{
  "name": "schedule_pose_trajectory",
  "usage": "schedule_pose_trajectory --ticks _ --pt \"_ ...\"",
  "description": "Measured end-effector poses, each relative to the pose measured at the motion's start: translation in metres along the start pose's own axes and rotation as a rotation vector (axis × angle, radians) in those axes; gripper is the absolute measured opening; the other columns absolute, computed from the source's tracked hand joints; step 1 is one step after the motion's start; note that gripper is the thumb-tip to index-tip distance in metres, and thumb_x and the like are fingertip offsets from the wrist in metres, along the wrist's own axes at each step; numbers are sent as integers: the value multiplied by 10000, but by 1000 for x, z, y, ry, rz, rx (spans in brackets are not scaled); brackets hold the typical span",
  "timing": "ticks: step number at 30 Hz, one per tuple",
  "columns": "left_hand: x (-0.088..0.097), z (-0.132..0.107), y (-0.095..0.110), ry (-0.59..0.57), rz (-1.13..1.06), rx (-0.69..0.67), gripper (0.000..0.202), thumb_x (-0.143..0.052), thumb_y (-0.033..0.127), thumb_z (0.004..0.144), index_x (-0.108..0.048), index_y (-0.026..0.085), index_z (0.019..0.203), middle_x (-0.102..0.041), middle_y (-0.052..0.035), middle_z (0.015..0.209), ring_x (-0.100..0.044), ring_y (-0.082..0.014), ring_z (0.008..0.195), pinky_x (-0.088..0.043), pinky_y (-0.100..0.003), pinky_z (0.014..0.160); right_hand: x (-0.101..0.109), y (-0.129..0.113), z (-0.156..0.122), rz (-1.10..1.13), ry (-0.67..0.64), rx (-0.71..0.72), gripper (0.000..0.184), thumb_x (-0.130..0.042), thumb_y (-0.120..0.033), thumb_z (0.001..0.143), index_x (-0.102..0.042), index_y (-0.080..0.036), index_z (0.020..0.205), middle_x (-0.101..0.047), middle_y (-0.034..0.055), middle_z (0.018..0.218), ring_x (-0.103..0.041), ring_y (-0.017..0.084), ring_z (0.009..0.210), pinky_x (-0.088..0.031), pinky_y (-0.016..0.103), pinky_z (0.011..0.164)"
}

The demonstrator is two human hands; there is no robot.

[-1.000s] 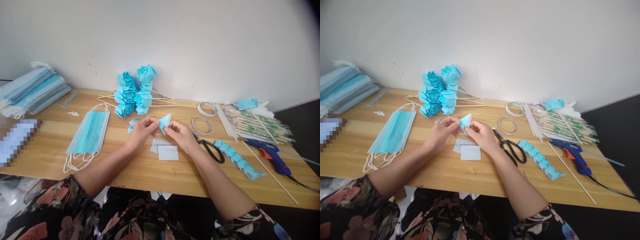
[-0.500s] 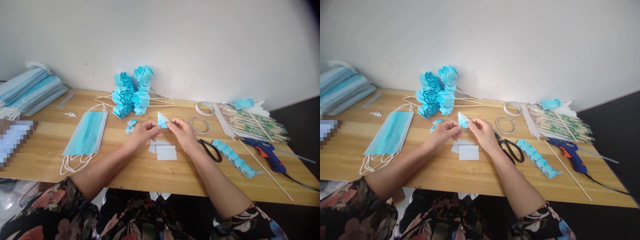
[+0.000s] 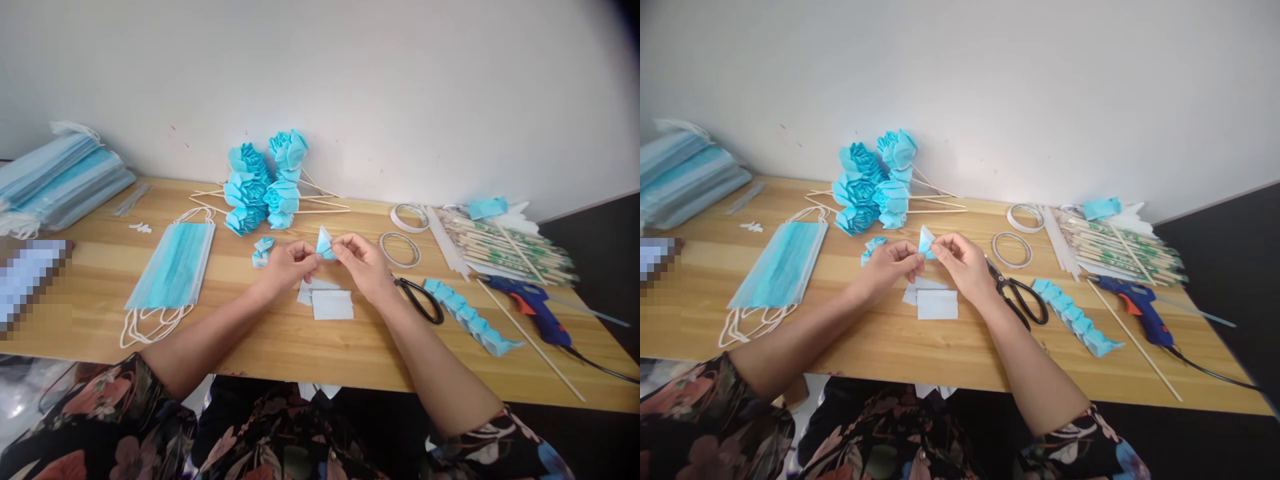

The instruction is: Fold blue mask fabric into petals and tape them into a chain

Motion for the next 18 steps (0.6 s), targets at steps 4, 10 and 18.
schedule_pose_trajectory --ticks 4,10,18 --pt "0 -1 -3 15 47 -4 207 -691 278 772 -581 143 660 -619 13 613 -538 -57 459 -435 -192 484 -1 2 0 -24 14 -32 289 -686 -489 826 -662 -205 872 -657 5 776 -579 148 700 -467 281 679" --pt "-2 -1 -5 -5 55 -2 227 -704 322 758 -589 147 670 -621 16 616 -540 -61 459 -438 -194 480 -1 -2 -1 -77 43 3 226 -672 -418 836 -649 -201 778 -649 -4 737 -539 130 650 -423 263 623" --pt "-3 -1 -8 -45 49 14 206 -712 307 743 -583 152 701 -599 31 598 -545 -65 455 -436 -189 463 0 -6 -1 -99 70 9 185 -666 -366 827 -634 -202 749 -623 -17 693 -508 122 617 -402 261 599"
Point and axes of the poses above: each hand's wrist, its own z-axis towards the middle knuckle, its own x-axis out of the back of the hand, y = z × x, the point moved 4 cm from there along z, towards the middle knuckle
